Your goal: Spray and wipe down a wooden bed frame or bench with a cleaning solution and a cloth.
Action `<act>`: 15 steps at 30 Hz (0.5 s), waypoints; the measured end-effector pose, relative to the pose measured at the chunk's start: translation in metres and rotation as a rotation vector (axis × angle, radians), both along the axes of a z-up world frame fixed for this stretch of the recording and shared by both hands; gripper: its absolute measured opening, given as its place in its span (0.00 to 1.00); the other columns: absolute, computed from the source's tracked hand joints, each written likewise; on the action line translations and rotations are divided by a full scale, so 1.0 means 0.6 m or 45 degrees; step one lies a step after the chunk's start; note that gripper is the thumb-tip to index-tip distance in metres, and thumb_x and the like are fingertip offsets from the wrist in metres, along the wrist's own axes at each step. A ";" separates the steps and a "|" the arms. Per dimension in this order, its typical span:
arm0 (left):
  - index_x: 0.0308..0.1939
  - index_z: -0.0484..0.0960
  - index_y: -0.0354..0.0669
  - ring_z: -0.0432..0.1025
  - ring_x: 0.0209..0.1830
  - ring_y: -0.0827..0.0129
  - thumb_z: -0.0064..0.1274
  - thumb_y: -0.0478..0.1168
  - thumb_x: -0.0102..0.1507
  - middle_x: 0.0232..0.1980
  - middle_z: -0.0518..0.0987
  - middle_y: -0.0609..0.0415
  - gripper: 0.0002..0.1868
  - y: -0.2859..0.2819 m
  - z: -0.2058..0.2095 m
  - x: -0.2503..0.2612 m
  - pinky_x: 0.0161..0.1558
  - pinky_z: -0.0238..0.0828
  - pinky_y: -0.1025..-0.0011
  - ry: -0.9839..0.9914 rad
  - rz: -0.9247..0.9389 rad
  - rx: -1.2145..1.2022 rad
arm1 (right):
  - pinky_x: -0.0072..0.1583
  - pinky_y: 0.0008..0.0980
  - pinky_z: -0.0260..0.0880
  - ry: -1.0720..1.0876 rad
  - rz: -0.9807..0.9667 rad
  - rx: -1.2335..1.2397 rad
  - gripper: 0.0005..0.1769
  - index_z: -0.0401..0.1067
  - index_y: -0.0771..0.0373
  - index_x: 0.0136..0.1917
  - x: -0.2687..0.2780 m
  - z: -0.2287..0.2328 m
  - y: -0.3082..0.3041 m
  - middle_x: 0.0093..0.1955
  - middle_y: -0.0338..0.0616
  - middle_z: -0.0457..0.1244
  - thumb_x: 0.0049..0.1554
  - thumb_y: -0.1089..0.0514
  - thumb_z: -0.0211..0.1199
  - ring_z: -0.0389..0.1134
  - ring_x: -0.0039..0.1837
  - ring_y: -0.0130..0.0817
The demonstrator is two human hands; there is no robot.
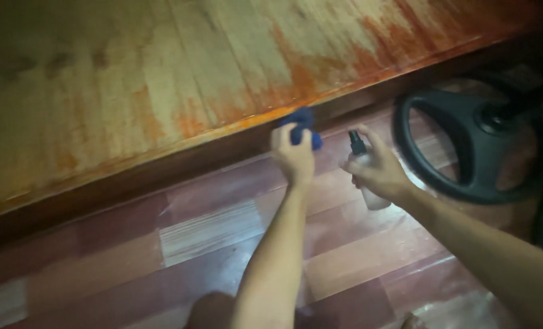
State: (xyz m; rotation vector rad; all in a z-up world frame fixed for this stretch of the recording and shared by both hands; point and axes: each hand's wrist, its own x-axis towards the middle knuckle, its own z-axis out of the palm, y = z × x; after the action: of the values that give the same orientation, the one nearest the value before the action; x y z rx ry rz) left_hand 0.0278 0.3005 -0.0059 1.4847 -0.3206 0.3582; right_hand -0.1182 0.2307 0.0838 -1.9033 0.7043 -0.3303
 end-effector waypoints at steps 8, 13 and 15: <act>0.46 0.78 0.36 0.76 0.45 0.62 0.63 0.37 0.59 0.46 0.81 0.49 0.14 0.154 -0.017 0.085 0.50 0.74 0.65 0.367 0.443 -0.357 | 0.34 0.32 0.69 -0.037 0.164 0.074 0.39 0.57 0.48 0.73 0.059 -0.007 0.057 0.41 0.43 0.62 0.52 0.67 0.65 0.65 0.33 0.29; 0.50 0.77 0.36 0.77 0.46 0.65 0.61 0.37 0.62 0.47 0.82 0.50 0.15 0.131 0.008 0.070 0.51 0.74 0.66 0.555 0.531 -0.488 | 0.34 0.30 0.69 -0.048 0.211 0.127 0.38 0.56 0.48 0.72 0.081 -0.035 0.110 0.45 0.39 0.64 0.53 0.68 0.63 0.65 0.34 0.27; 0.49 0.78 0.37 0.78 0.43 0.64 0.61 0.39 0.61 0.44 0.83 0.48 0.15 0.101 0.009 0.051 0.48 0.76 0.66 0.605 0.264 -0.488 | 0.34 0.30 0.67 -0.078 0.280 0.140 0.38 0.57 0.48 0.73 0.092 -0.036 0.132 0.44 0.44 0.60 0.54 0.68 0.66 0.64 0.34 0.28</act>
State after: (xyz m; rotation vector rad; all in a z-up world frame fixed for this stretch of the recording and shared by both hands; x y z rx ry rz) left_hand 0.0586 0.3611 -0.0002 1.1793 0.2714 0.2060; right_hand -0.0633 0.3098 0.0621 -1.8371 0.4575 -0.2059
